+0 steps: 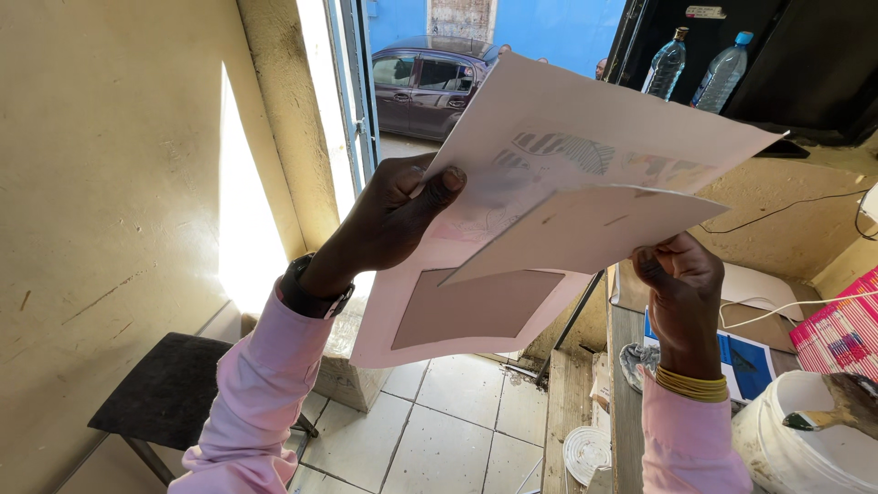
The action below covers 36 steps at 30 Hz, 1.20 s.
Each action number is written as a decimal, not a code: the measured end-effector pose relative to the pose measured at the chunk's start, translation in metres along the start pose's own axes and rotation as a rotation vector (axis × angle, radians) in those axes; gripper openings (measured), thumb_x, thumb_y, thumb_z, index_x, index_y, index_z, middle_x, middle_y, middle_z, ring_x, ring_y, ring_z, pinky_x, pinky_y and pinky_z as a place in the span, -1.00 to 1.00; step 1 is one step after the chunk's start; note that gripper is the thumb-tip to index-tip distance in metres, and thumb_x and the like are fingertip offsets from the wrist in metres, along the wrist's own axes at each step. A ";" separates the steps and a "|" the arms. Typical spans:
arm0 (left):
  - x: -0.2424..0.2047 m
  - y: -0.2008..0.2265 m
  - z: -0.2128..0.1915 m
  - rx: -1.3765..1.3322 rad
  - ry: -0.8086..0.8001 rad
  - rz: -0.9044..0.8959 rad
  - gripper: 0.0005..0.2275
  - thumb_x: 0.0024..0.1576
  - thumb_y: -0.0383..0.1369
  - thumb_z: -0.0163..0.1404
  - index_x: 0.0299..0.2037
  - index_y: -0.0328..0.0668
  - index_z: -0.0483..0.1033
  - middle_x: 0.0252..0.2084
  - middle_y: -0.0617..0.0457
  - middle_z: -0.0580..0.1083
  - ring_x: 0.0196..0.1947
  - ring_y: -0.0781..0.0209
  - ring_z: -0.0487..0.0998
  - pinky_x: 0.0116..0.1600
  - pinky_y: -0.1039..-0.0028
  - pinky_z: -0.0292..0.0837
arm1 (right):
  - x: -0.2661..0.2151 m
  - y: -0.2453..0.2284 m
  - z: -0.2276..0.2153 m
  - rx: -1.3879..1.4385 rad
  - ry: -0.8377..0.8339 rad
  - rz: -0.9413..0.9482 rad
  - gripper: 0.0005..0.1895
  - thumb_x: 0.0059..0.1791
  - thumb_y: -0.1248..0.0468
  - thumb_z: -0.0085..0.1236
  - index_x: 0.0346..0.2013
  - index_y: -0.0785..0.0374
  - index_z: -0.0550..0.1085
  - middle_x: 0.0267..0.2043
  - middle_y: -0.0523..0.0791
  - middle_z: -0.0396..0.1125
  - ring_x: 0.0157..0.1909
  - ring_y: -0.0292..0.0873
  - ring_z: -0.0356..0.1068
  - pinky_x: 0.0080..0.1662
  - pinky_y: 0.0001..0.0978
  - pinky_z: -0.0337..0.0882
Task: The person holds a white book cover with two rectangular cutouts, then places it on a table. They align a printed sheet with floral designs and the word 'FINE' onto the cover, smoothing it down with both hands. Finally, they lift the assembled cover to display the finished product.
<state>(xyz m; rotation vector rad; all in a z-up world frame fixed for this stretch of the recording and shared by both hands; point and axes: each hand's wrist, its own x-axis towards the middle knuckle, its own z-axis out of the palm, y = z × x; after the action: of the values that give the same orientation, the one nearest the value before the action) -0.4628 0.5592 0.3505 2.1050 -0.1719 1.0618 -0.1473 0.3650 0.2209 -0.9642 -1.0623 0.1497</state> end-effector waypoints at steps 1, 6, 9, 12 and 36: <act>0.000 0.002 0.000 0.004 0.002 0.004 -0.56 0.41 -0.07 -0.16 -0.45 0.02 -0.06 -0.39 0.26 -0.03 -0.39 0.35 -0.06 -0.28 0.42 -0.21 | 0.000 -0.001 0.002 -0.024 0.000 0.012 -0.67 0.06 0.27 0.27 0.05 0.40 0.52 0.01 -0.07 0.50 0.09 -0.14 0.47 0.21 -0.23 0.52; -0.004 0.003 -0.002 0.027 -0.012 -0.012 -0.57 0.42 -0.04 -0.18 -0.45 0.01 -0.02 -0.39 0.25 -0.01 -0.39 0.36 -0.04 -0.29 0.42 -0.19 | 0.002 0.004 0.005 -0.041 0.023 0.026 -0.76 0.05 0.29 0.28 -0.04 0.34 0.54 -0.10 -0.14 0.49 0.00 -0.23 0.45 0.13 -0.32 0.47; -0.008 0.005 -0.004 0.022 -0.007 -0.021 -0.57 0.42 -0.05 -0.18 -0.45 -0.01 -0.01 -0.39 0.24 0.01 -0.38 0.34 -0.03 -0.28 0.41 -0.17 | 0.002 0.005 0.008 -0.072 0.027 0.040 -0.81 0.06 0.28 0.27 -0.08 0.30 0.53 -0.12 -0.18 0.46 -0.02 -0.25 0.42 0.13 -0.33 0.45; -0.010 0.015 -0.004 -0.002 -0.016 -0.036 -0.54 0.41 -0.03 -0.19 -0.52 -0.05 0.12 -0.47 0.19 0.13 -0.46 0.35 0.10 -0.32 0.44 -0.07 | 0.003 0.005 0.012 -0.112 0.056 0.068 -0.92 0.06 0.34 0.24 -0.20 0.24 0.49 -0.22 -0.23 0.40 -0.12 -0.31 0.34 0.04 -0.41 0.39; -0.031 0.025 -0.008 0.024 0.037 0.108 -0.77 0.33 -0.31 0.12 -0.37 -0.18 0.50 -0.58 0.03 0.41 -0.38 0.43 0.39 -0.27 0.53 0.30 | 0.003 0.050 0.038 -0.085 0.068 -0.018 -0.93 0.20 0.37 0.19 -0.10 0.35 0.49 -0.30 -0.06 0.37 -0.08 -0.20 0.47 0.20 -0.25 0.44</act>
<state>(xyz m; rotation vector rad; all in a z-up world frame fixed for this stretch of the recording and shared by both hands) -0.4986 0.5412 0.3451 2.1161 -0.2581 1.1707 -0.1595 0.4195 0.1916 -1.0292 -1.0213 0.0569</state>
